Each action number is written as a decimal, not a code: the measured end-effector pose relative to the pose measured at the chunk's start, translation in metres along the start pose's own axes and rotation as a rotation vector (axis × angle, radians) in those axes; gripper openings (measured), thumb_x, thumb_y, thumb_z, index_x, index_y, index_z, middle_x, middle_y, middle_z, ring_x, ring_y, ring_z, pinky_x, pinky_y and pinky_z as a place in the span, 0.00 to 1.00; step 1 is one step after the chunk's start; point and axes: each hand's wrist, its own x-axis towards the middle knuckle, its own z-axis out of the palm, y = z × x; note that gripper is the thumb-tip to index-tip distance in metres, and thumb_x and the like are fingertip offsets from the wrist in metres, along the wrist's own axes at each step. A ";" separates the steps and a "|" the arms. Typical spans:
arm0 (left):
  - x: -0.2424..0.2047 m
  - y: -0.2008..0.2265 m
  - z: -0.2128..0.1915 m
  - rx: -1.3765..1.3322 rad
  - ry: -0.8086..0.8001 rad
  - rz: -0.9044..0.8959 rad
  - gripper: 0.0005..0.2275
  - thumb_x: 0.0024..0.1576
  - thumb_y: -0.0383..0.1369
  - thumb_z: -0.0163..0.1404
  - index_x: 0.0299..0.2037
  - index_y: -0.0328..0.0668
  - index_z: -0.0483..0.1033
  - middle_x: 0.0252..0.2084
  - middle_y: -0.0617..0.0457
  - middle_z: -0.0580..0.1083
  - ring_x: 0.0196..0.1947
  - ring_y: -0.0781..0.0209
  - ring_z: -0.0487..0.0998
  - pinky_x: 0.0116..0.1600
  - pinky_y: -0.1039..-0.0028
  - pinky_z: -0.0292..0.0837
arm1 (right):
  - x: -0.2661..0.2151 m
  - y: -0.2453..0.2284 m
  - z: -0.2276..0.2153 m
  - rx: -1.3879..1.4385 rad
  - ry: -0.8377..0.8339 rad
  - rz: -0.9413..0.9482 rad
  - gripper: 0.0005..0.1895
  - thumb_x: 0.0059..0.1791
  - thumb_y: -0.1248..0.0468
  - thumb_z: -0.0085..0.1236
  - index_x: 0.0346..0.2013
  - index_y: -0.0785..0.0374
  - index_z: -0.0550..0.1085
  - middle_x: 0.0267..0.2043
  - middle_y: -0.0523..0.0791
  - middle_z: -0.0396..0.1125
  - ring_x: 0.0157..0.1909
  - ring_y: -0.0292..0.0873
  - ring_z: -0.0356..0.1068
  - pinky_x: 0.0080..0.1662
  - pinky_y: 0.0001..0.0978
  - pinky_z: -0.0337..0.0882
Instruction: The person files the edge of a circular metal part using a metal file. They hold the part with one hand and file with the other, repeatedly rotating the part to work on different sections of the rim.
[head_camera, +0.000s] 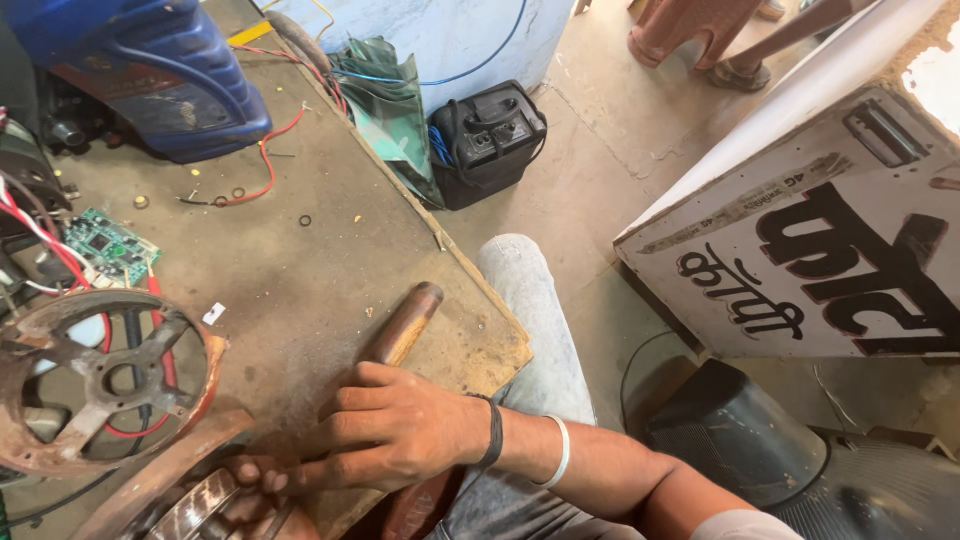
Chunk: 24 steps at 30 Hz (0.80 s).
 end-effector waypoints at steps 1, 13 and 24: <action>-0.001 -0.001 0.006 -0.076 -0.020 -0.045 0.27 0.65 0.52 0.45 0.56 0.28 0.68 0.44 0.37 0.75 0.38 0.43 0.78 0.44 0.56 0.78 | 0.001 0.000 -0.001 -0.010 -0.015 -0.011 0.13 0.58 0.65 0.59 0.57 0.55 0.77 0.56 0.43 0.72 0.49 0.44 0.69 0.48 0.37 0.64; -0.024 0.050 0.026 -0.864 -0.157 -0.653 0.23 0.67 0.53 0.40 0.49 0.36 0.73 0.37 0.45 0.76 0.32 0.51 0.78 0.36 0.61 0.74 | 0.008 0.001 0.006 -0.003 0.091 -0.048 0.09 0.50 0.66 0.70 0.42 0.57 0.76 0.40 0.43 0.71 0.40 0.43 0.68 0.41 0.39 0.64; -0.020 0.068 0.031 -0.871 -0.529 -0.298 0.25 0.61 0.52 0.58 0.43 0.30 0.75 0.33 0.46 0.75 0.30 0.59 0.75 0.32 0.73 0.67 | -0.006 -0.011 0.009 -0.064 0.051 0.114 0.13 0.48 0.70 0.71 0.46 0.61 0.78 0.39 0.46 0.71 0.42 0.49 0.71 0.45 0.41 0.63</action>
